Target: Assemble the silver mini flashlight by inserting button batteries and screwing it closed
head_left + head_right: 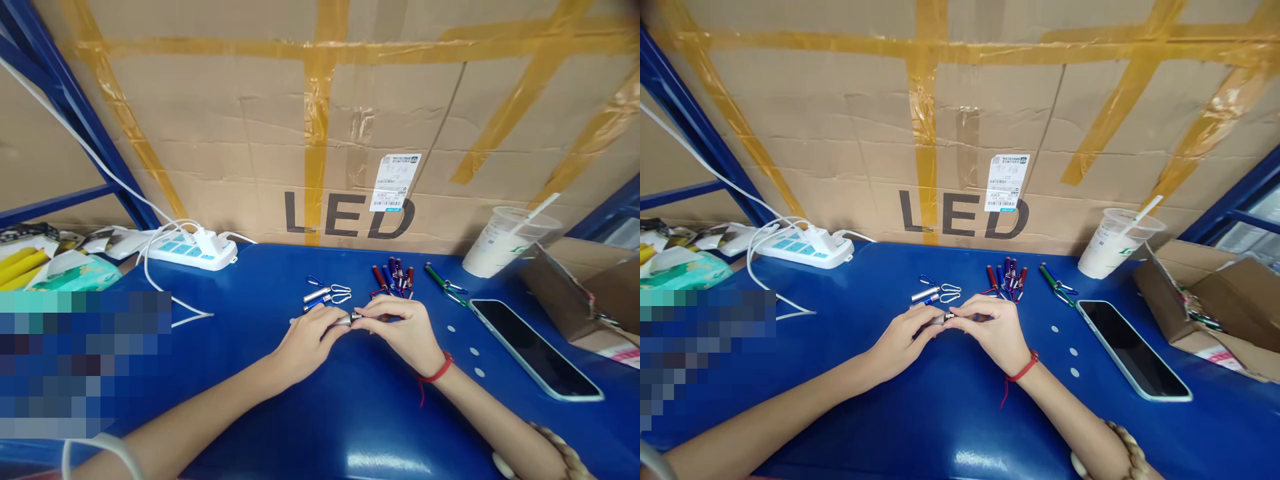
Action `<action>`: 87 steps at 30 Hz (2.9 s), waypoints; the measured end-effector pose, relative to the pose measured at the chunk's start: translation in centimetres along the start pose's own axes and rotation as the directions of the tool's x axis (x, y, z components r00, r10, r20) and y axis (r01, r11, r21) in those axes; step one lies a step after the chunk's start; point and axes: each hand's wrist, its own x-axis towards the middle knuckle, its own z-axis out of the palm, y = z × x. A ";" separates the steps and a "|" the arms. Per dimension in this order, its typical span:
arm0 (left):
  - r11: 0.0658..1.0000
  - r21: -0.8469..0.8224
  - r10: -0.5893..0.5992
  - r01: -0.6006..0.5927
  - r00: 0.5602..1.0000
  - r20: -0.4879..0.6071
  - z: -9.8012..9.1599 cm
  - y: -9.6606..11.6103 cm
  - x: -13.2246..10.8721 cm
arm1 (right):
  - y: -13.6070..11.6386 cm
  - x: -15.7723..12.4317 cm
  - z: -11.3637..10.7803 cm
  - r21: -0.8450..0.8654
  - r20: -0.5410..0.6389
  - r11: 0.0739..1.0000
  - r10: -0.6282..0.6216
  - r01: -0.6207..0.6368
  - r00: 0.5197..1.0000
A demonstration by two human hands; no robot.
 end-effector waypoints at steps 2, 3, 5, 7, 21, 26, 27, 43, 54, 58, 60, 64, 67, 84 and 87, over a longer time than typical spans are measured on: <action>1.000 -0.013 0.012 -0.012 1.000 -0.010 0.1 -0.1 -0.1 | 0.0 -0.1 -0.1 -0.020 0.049 1.000 -0.024 0.025 0.999; 1.000 -0.021 0.011 -0.012 1.000 -0.019 0.1 -0.1 -0.1 | -0.1 -0.1 -0.1 -0.026 0.075 0.999 -0.028 0.030 0.997; 0.999 -0.037 0.008 -0.010 0.999 -0.032 0.2 -0.2 -0.2 | -0.2 0.0 -0.2 -0.051 0.113 0.998 -0.033 0.039 0.993; 0.999 -0.050 0.016 -0.017 0.999 -0.033 0.2 -0.2 -0.3 | -0.5 0.1 -0.2 -0.091 0.126 0.995 -0.029 0.040 0.992; 1.000 0.024 -0.012 0.012 1.000 -0.020 0.5 0.9 -1.6 | -1.3 -1.1 0.9 0.059 0.140 0.968 0.235 -0.245 0.962; 0.988 0.153 -0.028 0.035 0.999 -0.045 0.8 0.8 -1.6 | -1.5 -1.9 2.0 0.026 0.036 0.970 0.241 -0.242 0.970; 0.986 0.164 -0.036 0.043 0.998 -0.044 0.8 0.8 -1.6 | -1.5 -1.9 2.1 0.004 0.029 0.971 0.237 -0.237 0.971; 0.934 0.353 0.046 -0.048 0.999 0.015 0.5 0.1 -1.1 | -1.2 -0.9 1.2 0.012 0.208 0.861 0.494 -0.508 0.844; 0.942 0.326 0.071 -0.072 0.997 0.014 0.6 0.1 -1.1 | -1.5 -1.0 1.5 0.085 0.228 0.762 0.612 -0.642 0.757; 0.951 0.305 0.052 -0.053 0.999 0.011 0.5 0.0 -1.1 | -1.3 -1.5 1.8 0.039 0.146 0.829 0.547 -0.558 0.824; 0.960 0.275 0.055 -0.045 0.998 -0.029 0.5 -0.2 -1.1 | -1.3 -1.7 1.9 -0.020 0.075 0.897 0.443 -0.442 0.894; 0.986 0.164 0.018 0.001 0.993 -0.113 0.6 -0.5 -1.0 | -1.5 -1.8 1.7 -0.070 0.054 0.947 0.318 -0.314 0.947; 0.993 0.115 -0.007 0.020 0.994 -0.111 0.5 -0.5 -0.8 | -1.7 -1.5 1.3 -0.056 0.097 0.939 0.343 -0.339 0.934; 0.990 0.133 0.045 -0.047 0.999 0.023 -0.1 0.2 -0.6 | -1.1 -0.2 -0.4 0.048 0.168 0.915 0.387 -0.400 0.907; 0.999 0.034 -0.027 0.024 0.996 0.083 -0.4 0.9 -0.6 | -1.1 -0.3 -0.4 0.076 0.149 0.933 0.338 -0.352 0.929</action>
